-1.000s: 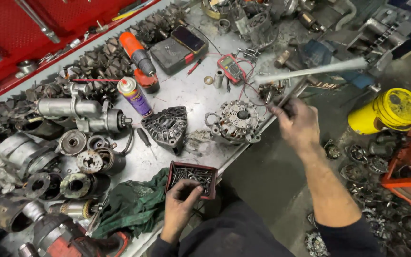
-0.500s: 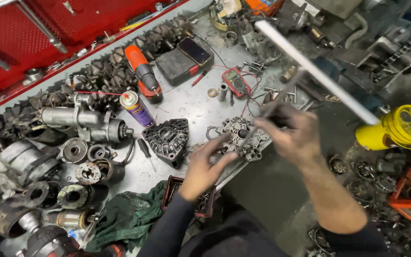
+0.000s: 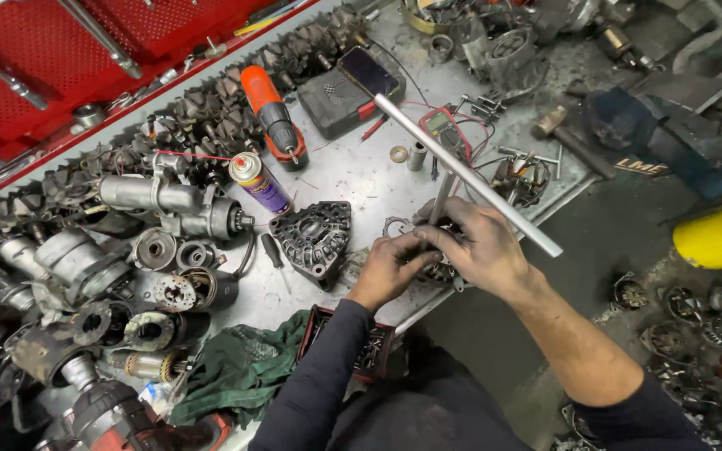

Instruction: The person wipes their hands with a green rag, then selects a bolt from a red container and places it into a disassembled alternator. They retrieve a torque wrench from a wall rack and use it to tighten the bolt into the alternator housing on the workbench.

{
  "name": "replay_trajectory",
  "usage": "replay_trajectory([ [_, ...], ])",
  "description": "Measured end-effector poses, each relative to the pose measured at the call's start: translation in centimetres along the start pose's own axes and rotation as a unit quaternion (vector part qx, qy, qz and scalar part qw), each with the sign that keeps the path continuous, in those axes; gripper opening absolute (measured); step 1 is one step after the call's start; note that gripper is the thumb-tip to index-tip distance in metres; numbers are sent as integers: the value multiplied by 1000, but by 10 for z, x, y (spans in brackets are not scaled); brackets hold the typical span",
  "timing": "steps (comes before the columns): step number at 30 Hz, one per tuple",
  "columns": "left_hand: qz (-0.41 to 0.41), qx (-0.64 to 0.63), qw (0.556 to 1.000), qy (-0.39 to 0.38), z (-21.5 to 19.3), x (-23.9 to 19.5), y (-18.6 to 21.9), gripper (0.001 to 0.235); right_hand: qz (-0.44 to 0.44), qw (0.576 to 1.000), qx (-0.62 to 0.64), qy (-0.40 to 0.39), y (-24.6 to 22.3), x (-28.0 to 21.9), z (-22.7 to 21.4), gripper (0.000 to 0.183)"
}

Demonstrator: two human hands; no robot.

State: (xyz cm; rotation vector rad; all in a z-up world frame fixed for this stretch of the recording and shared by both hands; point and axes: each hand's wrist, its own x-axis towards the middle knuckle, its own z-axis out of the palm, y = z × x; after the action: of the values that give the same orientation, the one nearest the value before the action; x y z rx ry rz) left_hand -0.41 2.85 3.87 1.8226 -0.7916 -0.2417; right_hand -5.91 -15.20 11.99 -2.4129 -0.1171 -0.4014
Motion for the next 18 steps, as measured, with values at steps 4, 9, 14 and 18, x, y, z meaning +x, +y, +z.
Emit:
replay_trajectory([
  [4,-23,26,997,-71,-7,4,-17,26,-73,971,215,-70,-2,-1,-2,35],
  [9,92,46,993,-56,-4,-6,-40,34,-40,993,107,-42,10,-13,9,33],
  [14,39,-25,999,4,-18,-3,10,39,-178,973,76,129,1,-21,23,33],
  [18,56,27,996,70,-18,-1,25,35,-89,982,148,76,-33,-10,0,35],
])
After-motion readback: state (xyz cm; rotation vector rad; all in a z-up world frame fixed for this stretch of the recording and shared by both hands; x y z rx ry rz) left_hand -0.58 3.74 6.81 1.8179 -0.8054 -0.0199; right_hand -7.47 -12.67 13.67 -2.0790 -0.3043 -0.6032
